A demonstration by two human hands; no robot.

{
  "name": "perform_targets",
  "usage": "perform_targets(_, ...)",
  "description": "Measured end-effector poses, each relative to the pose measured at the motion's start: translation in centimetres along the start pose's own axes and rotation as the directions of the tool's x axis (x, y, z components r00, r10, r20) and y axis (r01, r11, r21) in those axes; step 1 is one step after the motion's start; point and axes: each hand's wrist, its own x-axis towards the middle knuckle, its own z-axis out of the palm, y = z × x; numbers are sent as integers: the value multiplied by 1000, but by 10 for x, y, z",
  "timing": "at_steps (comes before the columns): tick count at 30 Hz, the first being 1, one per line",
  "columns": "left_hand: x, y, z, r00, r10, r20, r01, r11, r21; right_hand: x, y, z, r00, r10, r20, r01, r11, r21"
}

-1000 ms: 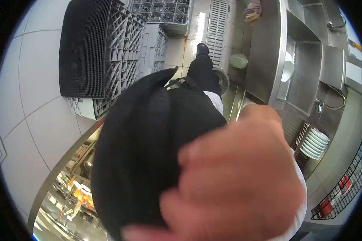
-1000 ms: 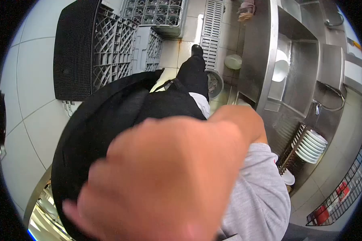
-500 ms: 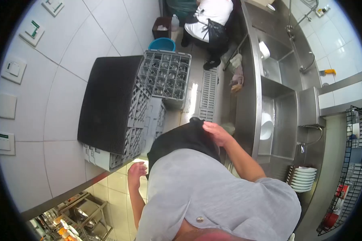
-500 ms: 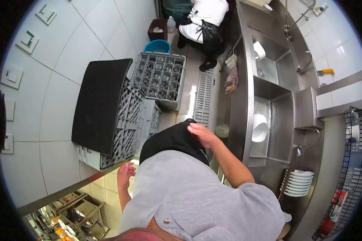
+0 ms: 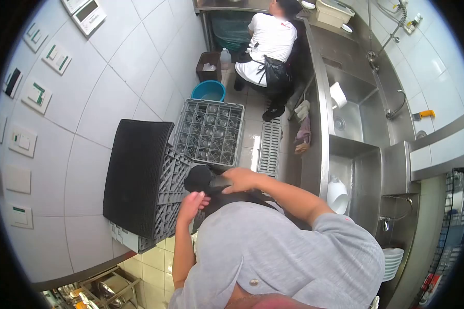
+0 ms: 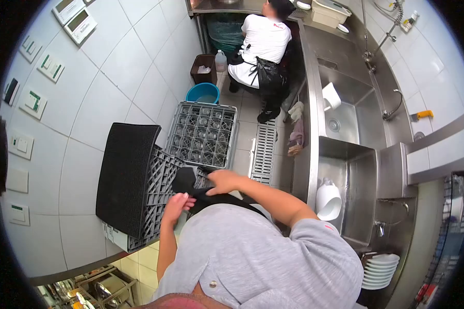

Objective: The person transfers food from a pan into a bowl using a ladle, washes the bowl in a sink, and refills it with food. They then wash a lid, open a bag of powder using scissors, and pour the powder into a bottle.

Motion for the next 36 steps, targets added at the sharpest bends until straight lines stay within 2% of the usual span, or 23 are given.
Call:
perform_targets(1,-4,-7,0,999,-18,-45,15,998,-65,-9,22,-10,982,178,61,-181,983,31)
perform_targets(3,-14,-21,-1,989,-57,-133,30,980,-196,-21,110,18,969,209,-132,-208,978,18)
perform_targets(4,-17,-32,-2,984,-91,-156,53,972,-228,-30,128,12,939,342,-38,-342,940,2)
perform_targets(6,-24,-55,2,967,-167,-193,104,948,-302,-43,169,15,878,475,53,-475,880,-17)
perform_targets(9,-35,-59,16,950,-225,-215,107,885,-452,-51,202,12,821,551,146,-538,834,-126)
perform_targets(12,-35,-62,30,940,-229,-253,78,866,-493,-41,240,22,856,508,95,-498,860,-106)
perform_targets(16,-30,-55,43,930,-229,-288,54,860,-508,-21,237,5,863,495,105,-483,867,-122)
perform_targets(19,-29,-50,49,934,-214,-285,33,849,-527,-8,228,-3,891,453,4,-447,881,-155)
perform_targets(23,-33,-50,56,927,-226,-299,40,853,-520,5,236,-3,896,443,-39,-445,889,-105)
perform_targets(27,-43,-67,58,930,-219,-296,37,855,-517,9,249,-14,829,518,-211,-523,852,36)
perform_targets(31,-58,-71,59,917,-233,-323,32,851,-525,16,291,-22,637,608,-474,-515,793,325)
perform_targets(33,-63,-72,60,912,-245,-329,29,839,-544,22,326,-39,566,786,-249,-440,543,715)
perform_targets(36,-69,-72,62,906,-253,-338,19,824,-566,4,316,-94,478,842,-249,-217,388,896)
